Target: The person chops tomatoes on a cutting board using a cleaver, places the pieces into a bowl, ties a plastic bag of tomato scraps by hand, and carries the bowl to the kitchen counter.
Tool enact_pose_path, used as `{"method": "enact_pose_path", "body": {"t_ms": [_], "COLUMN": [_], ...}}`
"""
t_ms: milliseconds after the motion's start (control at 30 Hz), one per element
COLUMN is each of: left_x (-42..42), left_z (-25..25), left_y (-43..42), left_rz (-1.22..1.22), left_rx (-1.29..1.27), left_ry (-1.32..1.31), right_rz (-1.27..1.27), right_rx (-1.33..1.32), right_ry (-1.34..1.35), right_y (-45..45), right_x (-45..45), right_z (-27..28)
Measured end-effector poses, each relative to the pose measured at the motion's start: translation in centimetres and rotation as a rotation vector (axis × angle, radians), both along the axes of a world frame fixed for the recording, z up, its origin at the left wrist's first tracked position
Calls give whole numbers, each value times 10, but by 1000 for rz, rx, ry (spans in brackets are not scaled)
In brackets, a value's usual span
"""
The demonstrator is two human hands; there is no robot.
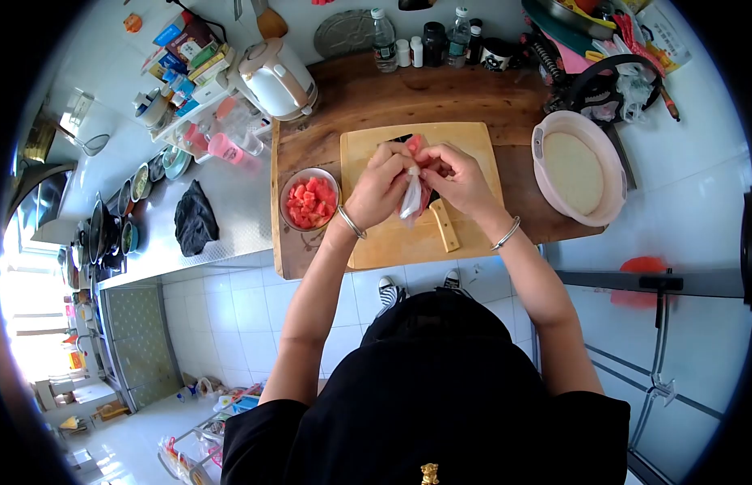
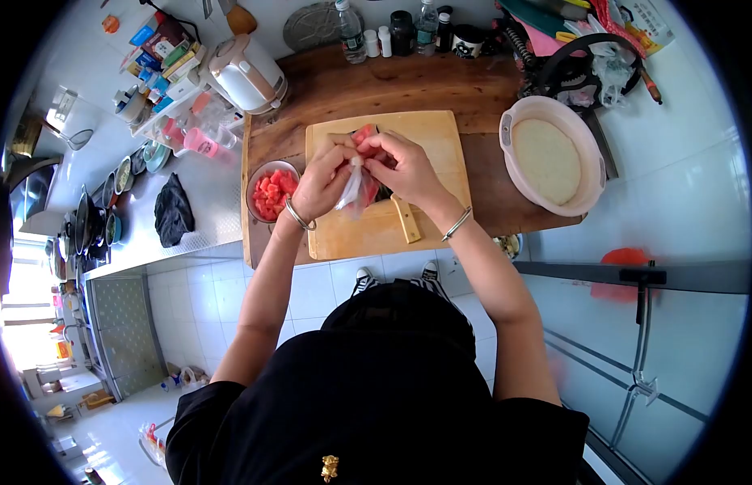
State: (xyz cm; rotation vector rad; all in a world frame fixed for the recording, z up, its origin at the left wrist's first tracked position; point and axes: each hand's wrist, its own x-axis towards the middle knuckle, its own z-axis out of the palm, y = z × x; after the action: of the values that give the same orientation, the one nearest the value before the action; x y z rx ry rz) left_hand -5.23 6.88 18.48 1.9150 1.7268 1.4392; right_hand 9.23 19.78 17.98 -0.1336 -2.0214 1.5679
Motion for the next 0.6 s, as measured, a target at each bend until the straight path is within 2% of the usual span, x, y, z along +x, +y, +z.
{"method": "enact_pose_path", "body": {"t_ms": [67,167,300,600], "left_x": [4,2,1,6], "left_z": [7,7,10,10], "left_y": [0,1,-2,-3], "left_rz": [89,38,26,14], "left_rx": [77,23,21,69], "left_ry": [78,-51,29,-72], "right_rz": [9,35,73,129], "right_rx": [27,-47,-111,-166], "right_ry": [2,-46,-82,-140], "right_y": [0,-1,-2,-1], "right_x": [0,1,4,4], "right_z": [4,10,12,17]}}
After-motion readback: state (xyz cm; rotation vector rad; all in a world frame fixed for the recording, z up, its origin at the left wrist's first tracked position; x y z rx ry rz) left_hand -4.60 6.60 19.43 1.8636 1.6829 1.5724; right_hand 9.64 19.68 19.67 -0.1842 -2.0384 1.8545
